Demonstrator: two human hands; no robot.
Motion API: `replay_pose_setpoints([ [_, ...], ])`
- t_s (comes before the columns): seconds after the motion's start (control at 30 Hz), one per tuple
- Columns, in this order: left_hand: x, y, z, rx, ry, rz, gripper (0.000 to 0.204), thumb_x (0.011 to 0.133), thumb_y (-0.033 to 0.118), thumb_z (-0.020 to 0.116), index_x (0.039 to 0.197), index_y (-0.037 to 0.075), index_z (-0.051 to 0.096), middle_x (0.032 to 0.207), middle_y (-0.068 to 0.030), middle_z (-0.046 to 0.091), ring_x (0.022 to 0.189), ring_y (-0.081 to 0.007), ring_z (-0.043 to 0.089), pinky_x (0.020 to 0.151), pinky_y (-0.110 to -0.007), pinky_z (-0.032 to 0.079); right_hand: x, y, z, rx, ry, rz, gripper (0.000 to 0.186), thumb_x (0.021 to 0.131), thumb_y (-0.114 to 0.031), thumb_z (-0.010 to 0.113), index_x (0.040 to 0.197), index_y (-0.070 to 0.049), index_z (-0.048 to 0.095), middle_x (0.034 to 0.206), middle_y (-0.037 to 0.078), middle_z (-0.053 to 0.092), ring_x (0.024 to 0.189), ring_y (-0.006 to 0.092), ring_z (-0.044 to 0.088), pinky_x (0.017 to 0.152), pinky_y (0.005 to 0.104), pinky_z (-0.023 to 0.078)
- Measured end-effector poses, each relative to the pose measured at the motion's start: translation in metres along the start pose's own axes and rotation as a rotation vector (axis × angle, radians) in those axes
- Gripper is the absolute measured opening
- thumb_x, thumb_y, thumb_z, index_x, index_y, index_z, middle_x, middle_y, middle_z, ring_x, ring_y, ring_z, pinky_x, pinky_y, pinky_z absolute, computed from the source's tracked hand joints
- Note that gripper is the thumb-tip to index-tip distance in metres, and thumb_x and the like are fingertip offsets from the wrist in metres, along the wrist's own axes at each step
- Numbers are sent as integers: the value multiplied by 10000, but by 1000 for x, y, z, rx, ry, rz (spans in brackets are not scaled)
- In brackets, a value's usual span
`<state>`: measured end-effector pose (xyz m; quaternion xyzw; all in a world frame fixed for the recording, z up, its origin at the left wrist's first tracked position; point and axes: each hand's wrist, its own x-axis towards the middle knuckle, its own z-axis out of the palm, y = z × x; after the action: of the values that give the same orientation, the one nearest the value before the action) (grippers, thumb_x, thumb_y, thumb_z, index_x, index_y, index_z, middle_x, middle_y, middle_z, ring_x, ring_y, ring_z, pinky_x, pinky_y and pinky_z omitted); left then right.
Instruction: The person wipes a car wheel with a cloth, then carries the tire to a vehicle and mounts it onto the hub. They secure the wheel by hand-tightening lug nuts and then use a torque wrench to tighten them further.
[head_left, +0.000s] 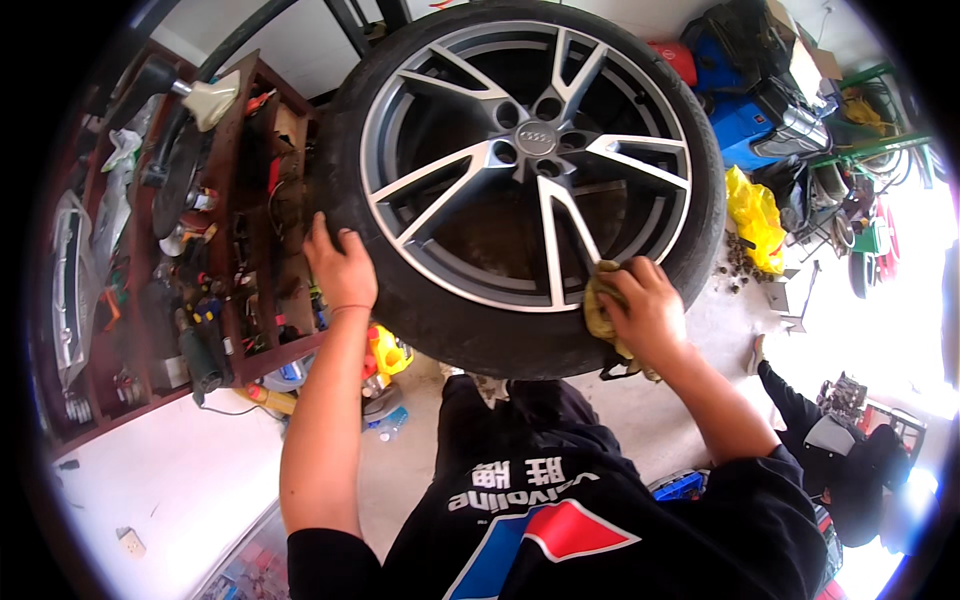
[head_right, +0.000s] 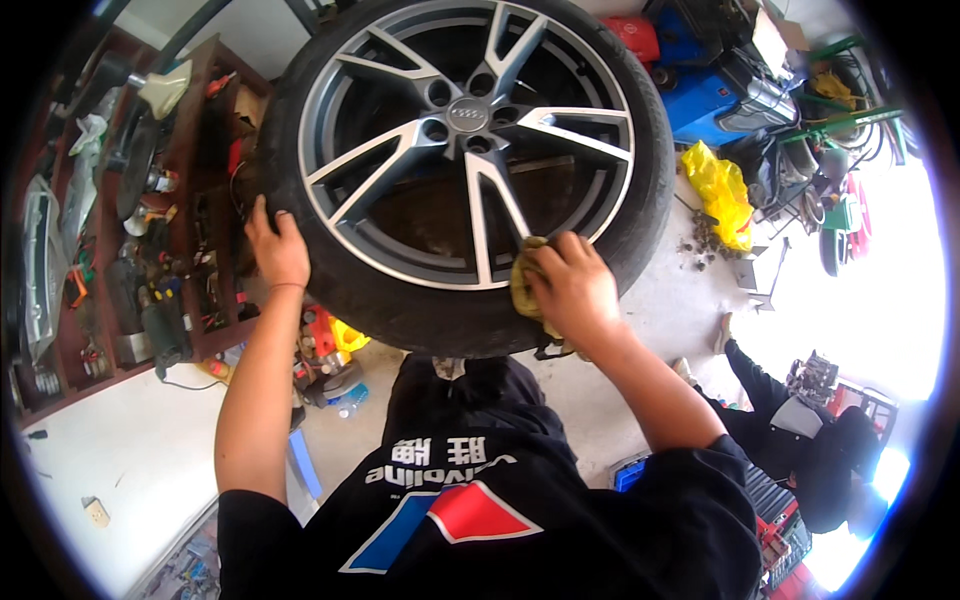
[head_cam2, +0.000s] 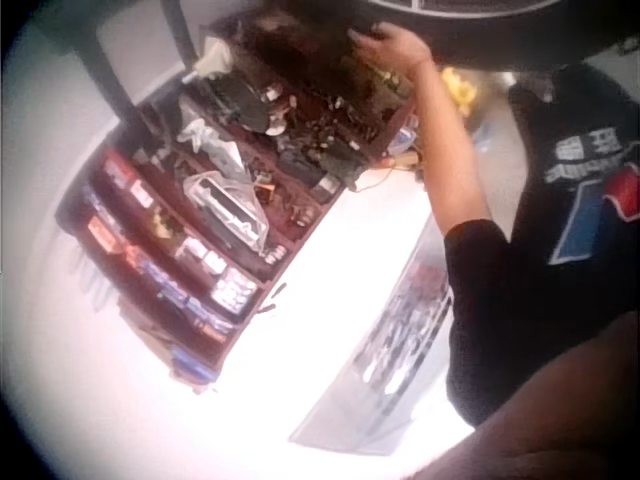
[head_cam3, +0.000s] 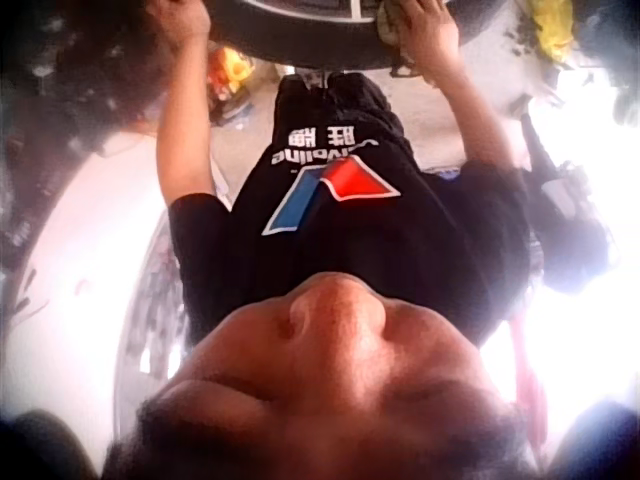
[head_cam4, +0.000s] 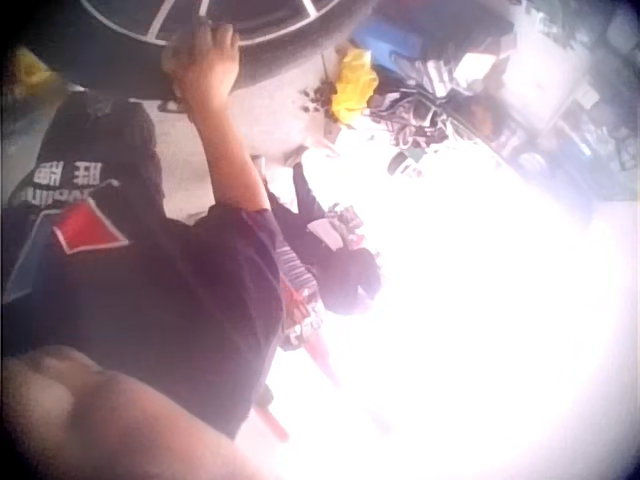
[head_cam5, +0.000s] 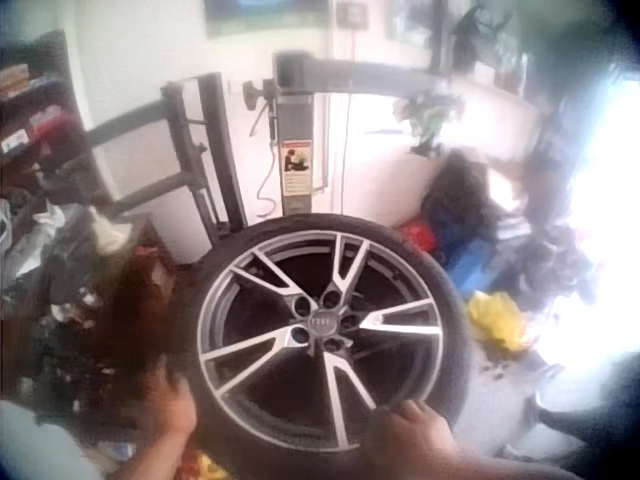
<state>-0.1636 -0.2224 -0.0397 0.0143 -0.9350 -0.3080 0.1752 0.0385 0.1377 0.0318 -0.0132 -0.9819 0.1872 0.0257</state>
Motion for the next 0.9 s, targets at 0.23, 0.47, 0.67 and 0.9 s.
replay_pose_setpoints([
  [0.23,-3,-1,-2,-3,-19,-52,533,980,260,514,1448,7,488,1407,-281,484,1304,-449,495,1118,-461,398,149,-17,6,164,103,65,245,899,-222,674,1080,-68,612,1070,180,612,1005,394,634,857,488,520],
  [0.47,2,-4,1,-21,-34,-60,536,986,264,508,1454,3,479,1432,-279,463,1329,-439,478,1126,-454,392,-30,20,-22,-51,-301,-148,165,827,-209,712,953,-116,661,982,111,569,914,305,636,776,420,552],
  [0.67,-1,-3,0,4,-45,-43,540,987,285,504,1449,8,483,1415,-297,469,1311,-454,486,1113,-458,398,68,-18,7,-135,18,-17,154,843,-204,682,915,-84,619,926,104,599,866,294,630,761,387,535],
  [0.9,5,-4,1,34,-25,-35,547,991,313,495,1452,18,486,1417,-298,476,1303,-461,491,1104,-463,403,25,-67,12,-74,-176,-229,175,829,-255,703,936,-118,677,962,67,604,961,265,620,808,401,505],
])
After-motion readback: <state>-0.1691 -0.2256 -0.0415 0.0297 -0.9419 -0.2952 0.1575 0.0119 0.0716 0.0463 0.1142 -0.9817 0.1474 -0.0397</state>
